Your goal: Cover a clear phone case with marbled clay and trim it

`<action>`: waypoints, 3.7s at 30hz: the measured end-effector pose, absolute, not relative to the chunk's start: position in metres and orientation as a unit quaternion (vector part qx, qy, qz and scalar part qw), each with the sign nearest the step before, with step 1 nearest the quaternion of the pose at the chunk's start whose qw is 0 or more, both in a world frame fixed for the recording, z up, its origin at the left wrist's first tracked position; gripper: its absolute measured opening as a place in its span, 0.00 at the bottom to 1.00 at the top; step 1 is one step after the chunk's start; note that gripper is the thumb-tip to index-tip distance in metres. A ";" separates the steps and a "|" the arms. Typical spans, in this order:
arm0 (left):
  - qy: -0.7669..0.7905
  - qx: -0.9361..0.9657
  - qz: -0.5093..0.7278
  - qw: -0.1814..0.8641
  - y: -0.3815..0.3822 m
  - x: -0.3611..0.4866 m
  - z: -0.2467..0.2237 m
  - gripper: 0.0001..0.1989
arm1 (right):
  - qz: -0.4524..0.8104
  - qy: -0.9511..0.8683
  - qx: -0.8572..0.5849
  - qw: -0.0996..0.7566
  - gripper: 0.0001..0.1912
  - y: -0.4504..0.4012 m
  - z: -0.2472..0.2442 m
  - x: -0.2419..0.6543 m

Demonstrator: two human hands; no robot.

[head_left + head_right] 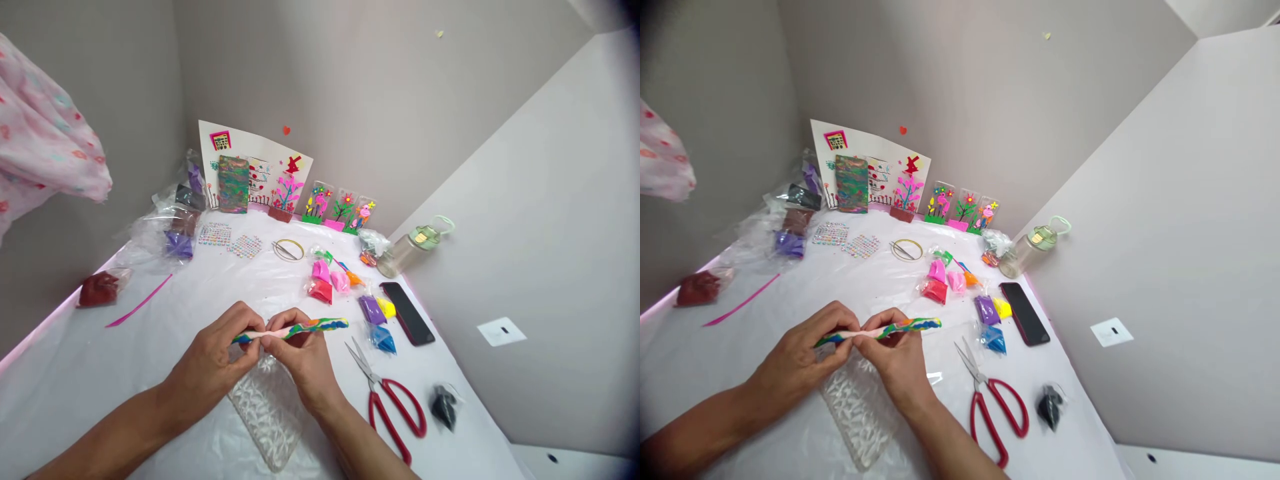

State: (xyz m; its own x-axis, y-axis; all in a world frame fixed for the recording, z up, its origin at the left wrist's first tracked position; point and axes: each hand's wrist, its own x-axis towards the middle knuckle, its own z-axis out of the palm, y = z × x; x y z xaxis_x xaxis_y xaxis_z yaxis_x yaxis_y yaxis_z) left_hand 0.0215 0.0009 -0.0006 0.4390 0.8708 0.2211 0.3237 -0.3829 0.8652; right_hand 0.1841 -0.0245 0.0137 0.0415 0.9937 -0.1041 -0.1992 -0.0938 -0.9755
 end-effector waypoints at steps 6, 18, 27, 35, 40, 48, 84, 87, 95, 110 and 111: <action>0.494 0.624 0.399 0.455 0.029 0.003 0.005 0.05 | 0.629 -0.451 -0.398 0.492 0.17 -0.034 0.032 0.187; 0.423 0.431 0.392 0.693 0.035 -0.009 0.005 0.18 | 0.625 -0.332 -0.455 0.540 0.24 -0.014 0.013 0.211; 0.425 0.471 0.411 0.655 0.043 -0.016 0.002 0.16 | 0.617 -0.380 -0.476 0.499 0.21 -0.013 0.013 0.219; 0.389 0.552 0.341 0.654 0.018 0.009 0.008 0.21 | 0.678 -0.497 -0.433 0.325 0.17 -0.027 0.017 0.205; 0.375 0.686 0.385 0.490 0.013 0.011 0.004 0.07 | 0.759 -0.412 -0.362 0.350 0.17 -0.029 0.014 0.200; 0.242 0.833 0.414 0.277 0.010 0.016 -0.023 0.22 | 0.768 -0.279 -0.349 0.459 0.22 -0.025 0.006 0.193; 0.418 0.138 0.713 0.546 0.093 -0.084 -0.006 0.07 | 0.280 -0.719 -0.577 0.268 0.24 0.154 0.057 0.064; 0.413 0.150 0.696 0.567 0.095 -0.086 -0.002 0.05 | 0.353 -0.687 -0.590 0.236 0.17 0.181 0.037 0.055; 0.419 0.216 0.661 0.584 0.085 -0.075 0.011 0.20 | 0.568 -0.632 -0.472 0.235 0.20 0.168 0.024 0.097; 0.534 0.502 0.505 0.455 0.063 -0.054 0.010 0.13 | 0.509 -0.710 -0.460 0.160 0.24 0.107 0.039 0.159; 0.540 0.510 0.500 0.444 0.063 -0.054 0.011 0.14 | 0.485 -0.715 -0.472 0.176 0.22 0.109 0.044 0.165</action>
State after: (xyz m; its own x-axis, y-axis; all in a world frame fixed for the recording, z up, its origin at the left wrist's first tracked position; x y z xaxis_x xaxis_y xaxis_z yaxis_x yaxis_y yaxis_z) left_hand -0.0539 0.0625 0.0110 -0.0850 0.9959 0.0300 0.1066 -0.0209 0.9941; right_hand 0.1647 0.1089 0.0438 -0.4927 0.8455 -0.2058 0.5030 0.0838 -0.8602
